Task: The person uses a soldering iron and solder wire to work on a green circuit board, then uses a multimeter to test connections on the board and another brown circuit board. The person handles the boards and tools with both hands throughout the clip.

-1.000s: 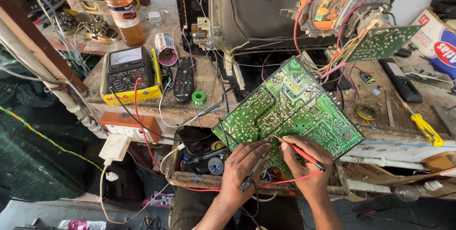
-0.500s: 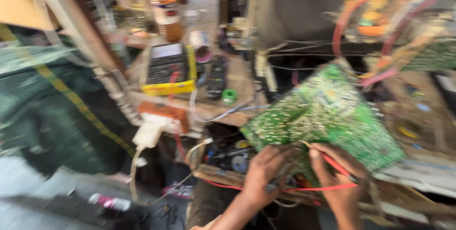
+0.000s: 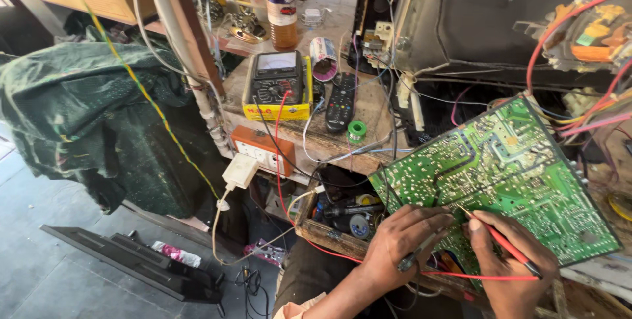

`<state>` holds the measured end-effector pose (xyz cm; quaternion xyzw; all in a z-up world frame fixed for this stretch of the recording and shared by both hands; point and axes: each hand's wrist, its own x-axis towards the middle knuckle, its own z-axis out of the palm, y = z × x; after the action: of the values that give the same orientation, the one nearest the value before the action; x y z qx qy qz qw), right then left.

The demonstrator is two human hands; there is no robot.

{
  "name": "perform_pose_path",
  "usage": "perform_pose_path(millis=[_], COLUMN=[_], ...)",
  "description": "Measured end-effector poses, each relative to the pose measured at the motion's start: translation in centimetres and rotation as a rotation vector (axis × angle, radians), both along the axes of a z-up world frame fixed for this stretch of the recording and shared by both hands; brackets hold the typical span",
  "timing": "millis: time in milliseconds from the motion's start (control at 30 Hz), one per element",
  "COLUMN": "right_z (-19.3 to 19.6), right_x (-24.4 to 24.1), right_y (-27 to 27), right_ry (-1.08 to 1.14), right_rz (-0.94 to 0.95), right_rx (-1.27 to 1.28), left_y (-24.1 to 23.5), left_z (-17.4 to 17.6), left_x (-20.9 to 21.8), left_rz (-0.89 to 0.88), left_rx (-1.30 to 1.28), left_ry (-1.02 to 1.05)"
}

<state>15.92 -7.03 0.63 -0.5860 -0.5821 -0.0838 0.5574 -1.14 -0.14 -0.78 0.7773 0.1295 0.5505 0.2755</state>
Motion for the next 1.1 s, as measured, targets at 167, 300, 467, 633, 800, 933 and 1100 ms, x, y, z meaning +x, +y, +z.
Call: perform_pose_path(millis=[167,300,467,633,800,933,1100], right_z=[0.4,0.7,1.0,0.8,0.6,0.4,-0.3], right_x=[0.0,-0.1,0.0,-0.1,-0.1,-0.3,0.3], right_y=[0.1,0.2,0.5,0.2,0.1,0.1,0.1], right_ry=[0.018,0.006,0.004,0.015,-0.039,-0.013,-0.018], right_rz=[-0.017,-0.013,-0.001,-0.005,-0.064,-0.015,0.017], right_rx=[-0.005,-0.008,-0.016,-0.010,-0.028,0.000,0.003], left_y=[0.4,0.3,0.2,0.2,0.2,0.0,0.1], left_z=[0.0,0.2,0.6,0.6,0.4,0.2,-0.5], left_x=[0.1,0.2,0.4,0.3,0.0,-0.1,0.1], left_rz=[0.008,0.009,0.013,0.015,0.005,0.020,0.013], left_rx=[0.070,0.039,0.036,0.035,0.053,0.038,0.024], left_ry=[-0.011,-0.013,-0.017,-0.022,-0.020,-0.005,0.002])
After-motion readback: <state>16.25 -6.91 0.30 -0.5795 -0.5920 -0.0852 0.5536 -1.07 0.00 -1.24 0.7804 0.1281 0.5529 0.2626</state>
